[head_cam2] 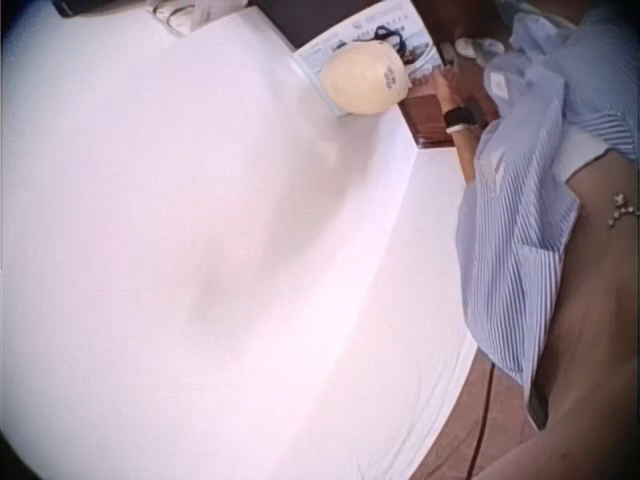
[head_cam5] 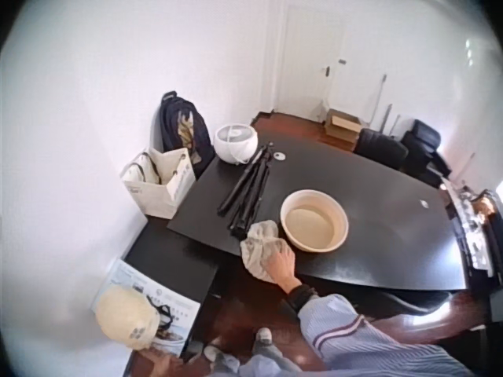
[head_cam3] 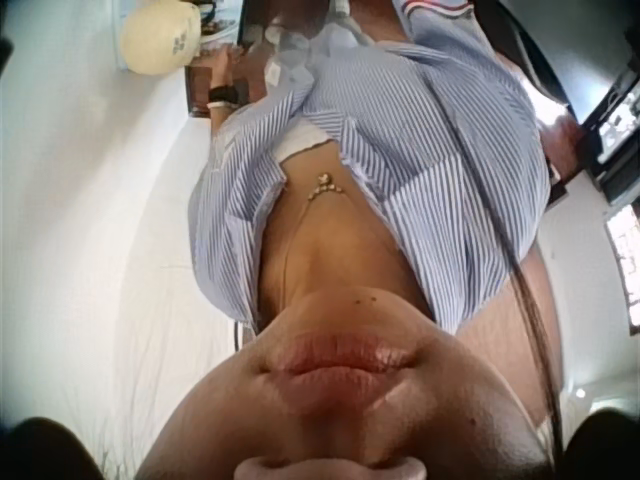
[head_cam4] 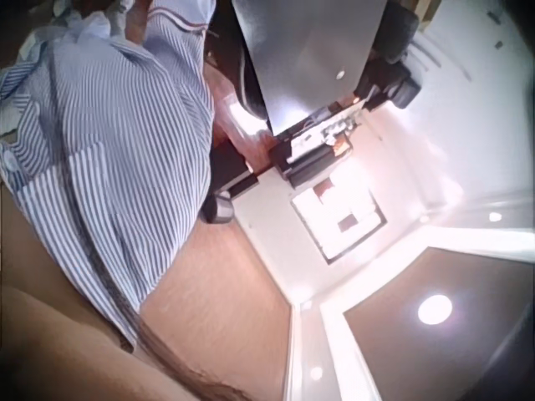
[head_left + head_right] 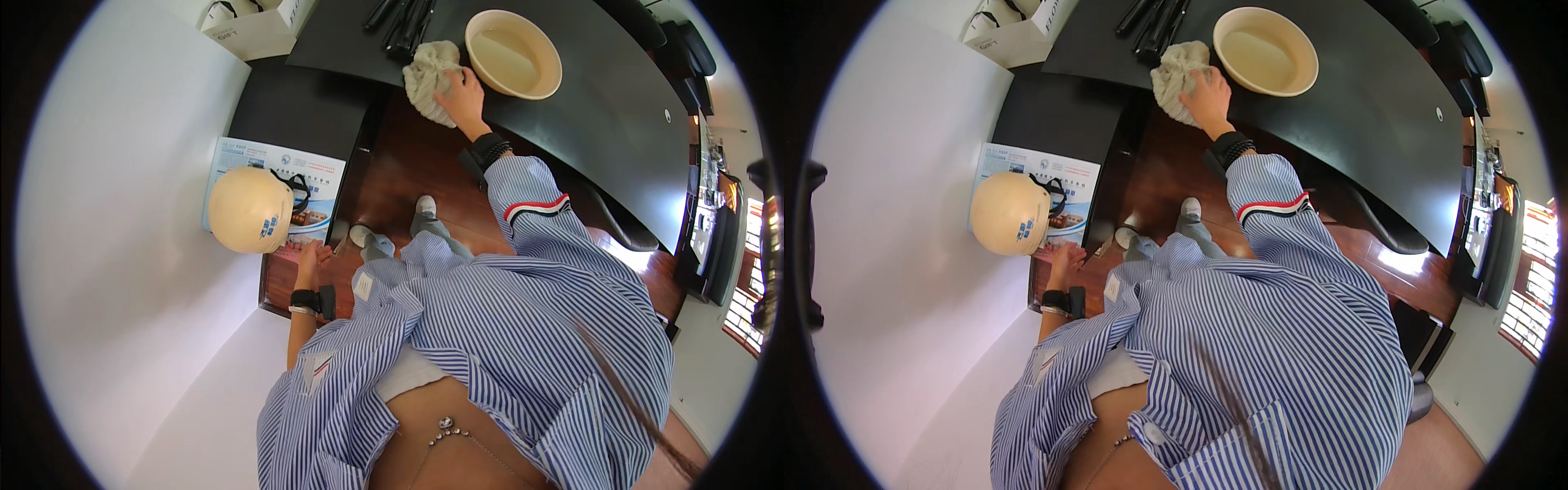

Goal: The person wipes a black table surface with a cloth, moves a bowl and papers aside, and cleans the underside of the table while kneeling. The person also handles a helmet and a stack of papers during the cleaning process.

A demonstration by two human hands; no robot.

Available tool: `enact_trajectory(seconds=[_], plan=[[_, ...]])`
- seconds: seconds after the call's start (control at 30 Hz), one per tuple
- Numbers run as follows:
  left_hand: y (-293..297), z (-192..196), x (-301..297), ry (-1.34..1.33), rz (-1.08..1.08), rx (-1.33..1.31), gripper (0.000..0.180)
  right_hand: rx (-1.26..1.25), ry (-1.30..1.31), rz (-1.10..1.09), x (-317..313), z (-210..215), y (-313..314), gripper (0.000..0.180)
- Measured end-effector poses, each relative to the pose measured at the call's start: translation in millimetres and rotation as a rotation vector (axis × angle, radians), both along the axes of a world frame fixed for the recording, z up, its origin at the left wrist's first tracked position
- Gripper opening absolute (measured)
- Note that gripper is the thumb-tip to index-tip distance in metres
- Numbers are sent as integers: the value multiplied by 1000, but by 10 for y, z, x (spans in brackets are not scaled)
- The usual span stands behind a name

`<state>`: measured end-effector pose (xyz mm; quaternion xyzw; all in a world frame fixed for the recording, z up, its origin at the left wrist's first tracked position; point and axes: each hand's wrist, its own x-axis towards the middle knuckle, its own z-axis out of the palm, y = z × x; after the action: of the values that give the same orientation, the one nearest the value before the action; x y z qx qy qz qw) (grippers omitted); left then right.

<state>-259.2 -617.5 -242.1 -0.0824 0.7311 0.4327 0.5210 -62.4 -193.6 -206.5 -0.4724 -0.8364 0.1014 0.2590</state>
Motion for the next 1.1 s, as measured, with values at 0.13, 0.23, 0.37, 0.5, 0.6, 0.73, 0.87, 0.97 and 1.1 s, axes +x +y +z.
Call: enact_trajectory(seconds=[0.13,0.23,0.37,0.5,0.6,0.73,0.87,0.97,1.1], plan=[[22,6,171,13,66,17,41,-157,-103,86,-128,-194,-38,60],[264,-21,403,15,33,14,41,-352,-53,101,-23,-293,-49,56],[824,173,510,55,-18,50,37,-418,100,171,279,-218,42,49],[1511,306,604,47,-170,191,33,-581,168,253,929,-73,-49,50],[2142,416,590,62,-307,255,29,-700,192,282,1278,94,-102,45],[3142,506,786,24,-515,422,33,-700,262,253,1770,315,12,41],[3918,592,1090,-107,-663,502,38,-722,288,159,2183,442,68,41],[4355,546,1252,-230,-690,484,52,-762,299,88,2361,493,72,40],[4717,414,1332,-422,-734,513,58,-863,315,-1,2466,569,20,40]])
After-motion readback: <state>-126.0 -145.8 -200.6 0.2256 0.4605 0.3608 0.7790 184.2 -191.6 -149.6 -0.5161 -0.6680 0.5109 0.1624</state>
